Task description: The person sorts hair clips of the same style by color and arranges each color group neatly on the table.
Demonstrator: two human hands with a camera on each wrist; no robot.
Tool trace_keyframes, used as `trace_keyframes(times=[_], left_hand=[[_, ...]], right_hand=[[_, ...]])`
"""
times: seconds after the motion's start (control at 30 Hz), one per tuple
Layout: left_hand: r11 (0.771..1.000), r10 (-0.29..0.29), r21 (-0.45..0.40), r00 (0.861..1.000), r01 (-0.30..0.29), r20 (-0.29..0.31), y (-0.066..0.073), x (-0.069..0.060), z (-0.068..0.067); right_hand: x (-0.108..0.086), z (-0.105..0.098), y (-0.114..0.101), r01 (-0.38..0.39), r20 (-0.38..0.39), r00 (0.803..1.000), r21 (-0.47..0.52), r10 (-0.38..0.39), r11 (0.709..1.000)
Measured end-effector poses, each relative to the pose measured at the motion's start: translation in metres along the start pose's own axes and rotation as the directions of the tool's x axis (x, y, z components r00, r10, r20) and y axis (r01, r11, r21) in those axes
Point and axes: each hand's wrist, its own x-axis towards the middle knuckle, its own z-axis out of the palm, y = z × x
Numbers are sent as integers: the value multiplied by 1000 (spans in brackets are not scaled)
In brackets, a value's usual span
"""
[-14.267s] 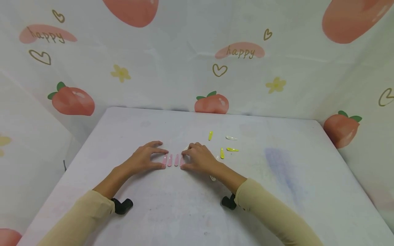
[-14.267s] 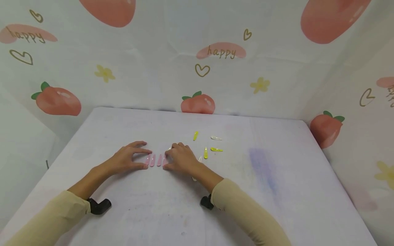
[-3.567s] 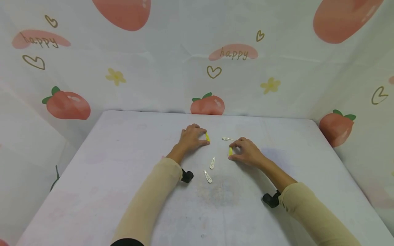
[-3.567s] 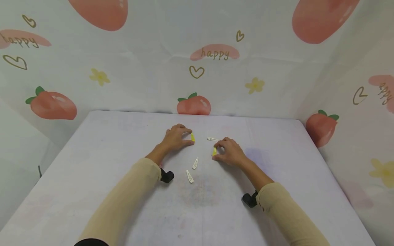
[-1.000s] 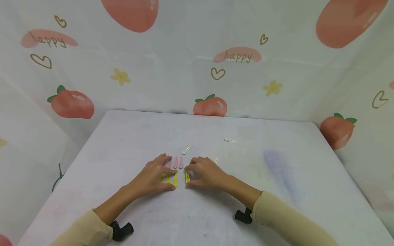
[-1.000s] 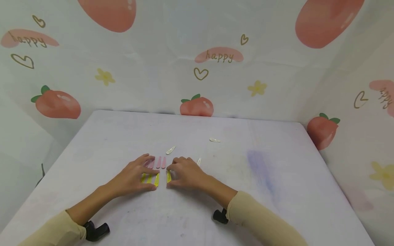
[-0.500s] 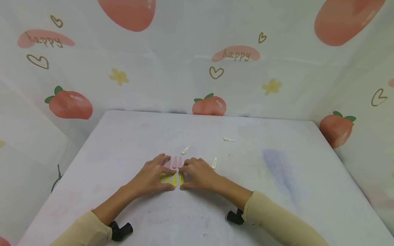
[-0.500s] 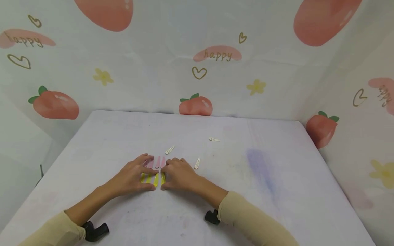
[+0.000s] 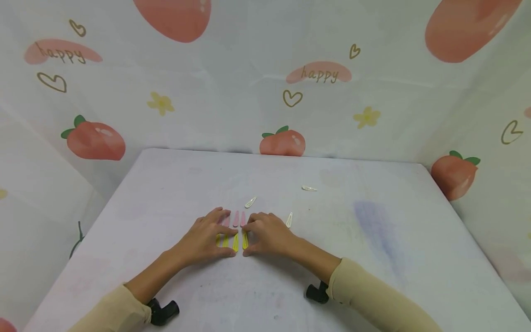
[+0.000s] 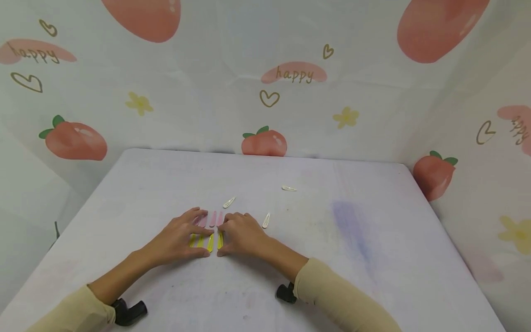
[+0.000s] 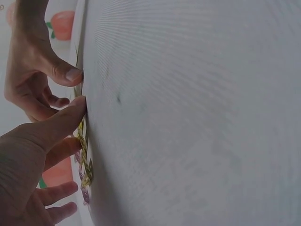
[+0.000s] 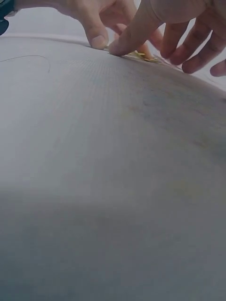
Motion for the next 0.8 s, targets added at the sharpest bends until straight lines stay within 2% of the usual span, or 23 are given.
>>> trace_keyframes(times=[0.13,0.23,0.37,0.43,0.57,0.7,0.8], left_hand=[[1000,-4,-1,1000,4,-1,0,0,0],[1000,-8,-2,1000,8,6,0,0,-1],[1000,-18,-3,1000,18,17,2,1,-1],[1000,-23,-6,1000,23,21,2,2,0],[1000,-27,-7,999,27,20,3,2,0],[999,-32,-10,999,33,23,2,2,0],[999,-37,-13,999,37,26,2,2,0]], right_hand=[[-2,-4,0,12,-5,1000,-2,-12,1000],[-5,-11,4,-10,-5,1000,6,10,1000],[-10,-23,22,-132,-11,991,54,133,990],[-15,-30,38,-215,-20,976,88,217,973],[-31,-40,79,-345,-60,933,129,355,930],[-47,-49,115,-439,-82,887,148,454,886],[-54,-53,133,-488,-83,861,138,502,862]])
